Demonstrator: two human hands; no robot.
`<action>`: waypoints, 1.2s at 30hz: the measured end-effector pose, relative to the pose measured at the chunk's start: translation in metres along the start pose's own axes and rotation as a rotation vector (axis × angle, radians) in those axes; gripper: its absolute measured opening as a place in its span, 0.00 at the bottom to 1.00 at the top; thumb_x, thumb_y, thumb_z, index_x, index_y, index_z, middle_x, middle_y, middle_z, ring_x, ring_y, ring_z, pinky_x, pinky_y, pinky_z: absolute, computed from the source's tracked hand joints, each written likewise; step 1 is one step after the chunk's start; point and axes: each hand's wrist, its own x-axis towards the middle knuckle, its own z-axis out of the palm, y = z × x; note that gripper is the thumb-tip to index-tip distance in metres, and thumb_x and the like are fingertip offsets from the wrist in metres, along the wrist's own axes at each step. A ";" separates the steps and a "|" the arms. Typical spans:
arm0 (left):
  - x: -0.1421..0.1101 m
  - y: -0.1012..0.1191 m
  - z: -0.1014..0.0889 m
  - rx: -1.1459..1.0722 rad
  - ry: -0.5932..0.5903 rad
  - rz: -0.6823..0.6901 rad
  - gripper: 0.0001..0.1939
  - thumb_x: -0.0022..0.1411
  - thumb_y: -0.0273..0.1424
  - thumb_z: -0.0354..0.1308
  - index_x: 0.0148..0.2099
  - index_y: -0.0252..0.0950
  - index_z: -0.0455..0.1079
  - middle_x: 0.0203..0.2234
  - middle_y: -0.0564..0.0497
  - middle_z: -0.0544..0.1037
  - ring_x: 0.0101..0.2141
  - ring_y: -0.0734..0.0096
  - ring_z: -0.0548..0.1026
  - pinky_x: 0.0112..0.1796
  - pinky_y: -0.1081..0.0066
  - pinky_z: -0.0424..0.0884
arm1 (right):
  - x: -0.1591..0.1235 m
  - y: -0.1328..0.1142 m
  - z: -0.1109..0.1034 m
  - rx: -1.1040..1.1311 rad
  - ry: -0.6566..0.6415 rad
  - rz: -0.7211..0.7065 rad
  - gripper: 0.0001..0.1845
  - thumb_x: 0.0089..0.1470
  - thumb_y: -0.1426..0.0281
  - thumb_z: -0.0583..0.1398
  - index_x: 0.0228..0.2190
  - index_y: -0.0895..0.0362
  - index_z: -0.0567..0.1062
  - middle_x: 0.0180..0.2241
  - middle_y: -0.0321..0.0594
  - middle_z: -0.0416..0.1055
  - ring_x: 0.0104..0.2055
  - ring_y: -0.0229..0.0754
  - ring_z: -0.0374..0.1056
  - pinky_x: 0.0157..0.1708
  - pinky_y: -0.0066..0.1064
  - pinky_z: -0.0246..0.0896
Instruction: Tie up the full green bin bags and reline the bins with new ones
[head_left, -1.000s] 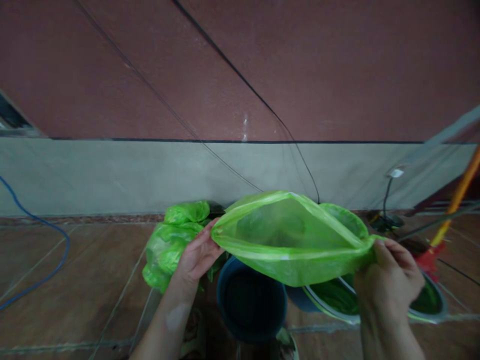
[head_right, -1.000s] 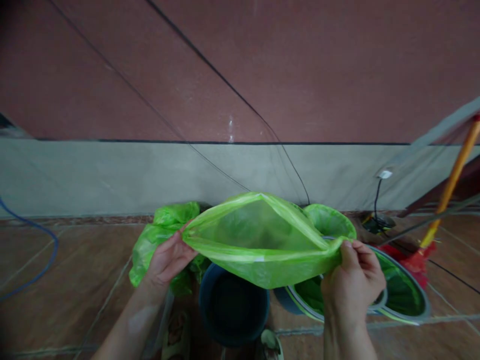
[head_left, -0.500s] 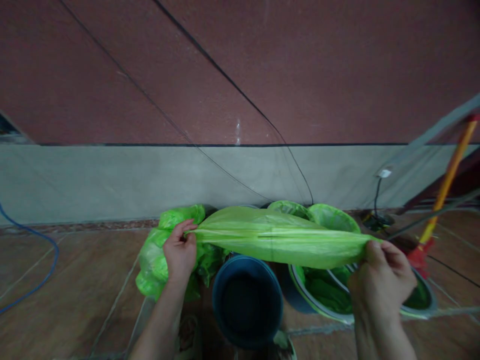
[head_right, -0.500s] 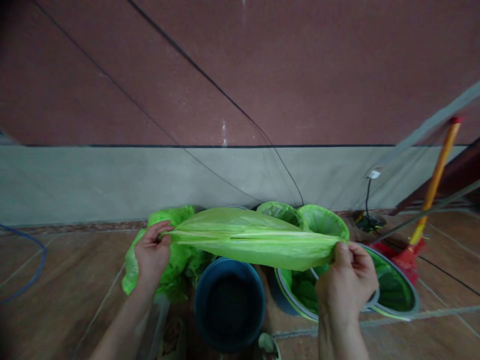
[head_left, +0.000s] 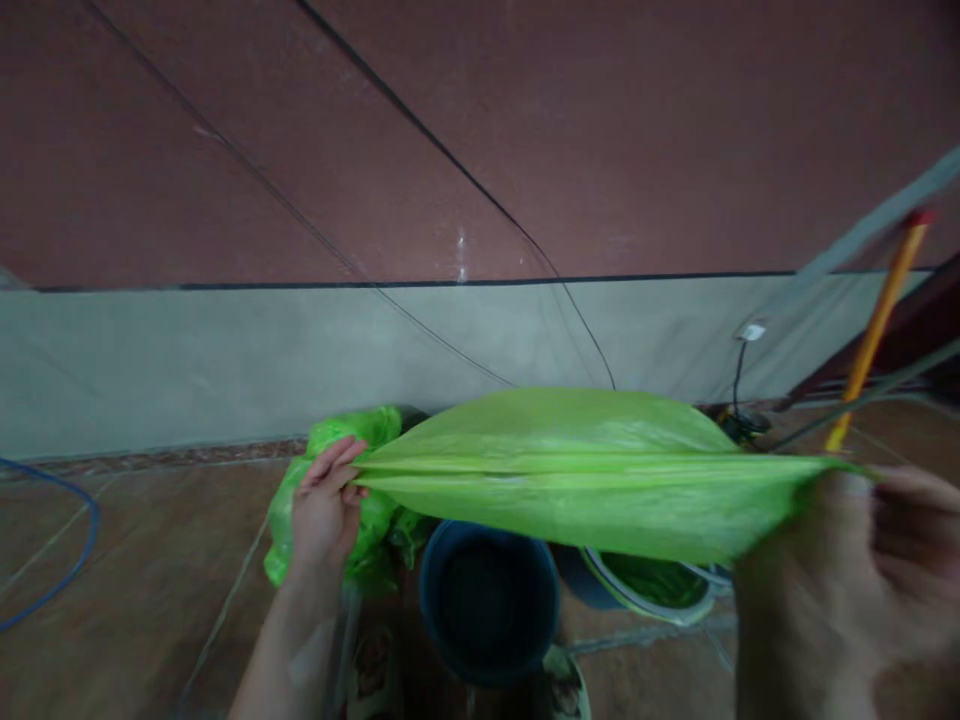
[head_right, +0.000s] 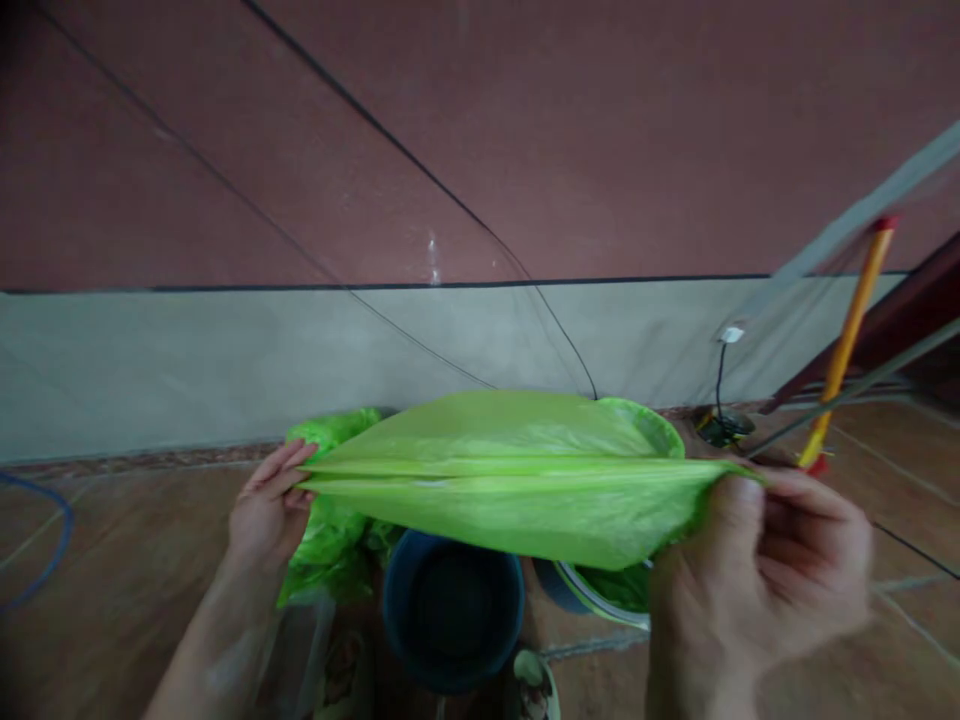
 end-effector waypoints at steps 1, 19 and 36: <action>0.001 -0.001 -0.001 -0.003 -0.009 -0.065 0.17 0.37 0.22 0.63 0.35 0.34 0.75 0.30 0.54 0.80 0.14 0.90 0.58 0.17 0.81 0.61 | -0.002 0.008 0.001 -0.022 -0.013 0.007 0.12 0.46 0.62 0.65 0.32 0.55 0.72 0.31 0.36 0.67 0.31 0.38 0.63 0.34 0.33 0.61; 0.002 -0.008 -0.007 0.508 -0.372 0.203 0.24 0.42 0.26 0.64 0.46 0.40 0.76 0.32 0.53 0.75 0.33 0.71 0.72 0.38 0.72 0.70 | 0.000 0.037 0.007 0.137 0.016 0.127 0.07 0.43 0.68 0.64 0.28 0.56 0.73 0.25 0.33 0.70 0.28 0.39 0.68 0.34 0.34 0.65; 0.011 -0.033 -0.024 1.241 -0.463 0.285 0.15 0.52 0.30 0.58 0.43 0.39 0.77 0.45 0.43 0.76 0.49 0.54 0.71 0.49 0.58 0.67 | -0.034 0.003 0.020 -0.038 -0.137 -0.101 0.09 0.51 0.65 0.62 0.32 0.58 0.73 0.26 0.31 0.64 0.27 0.33 0.59 0.30 0.27 0.57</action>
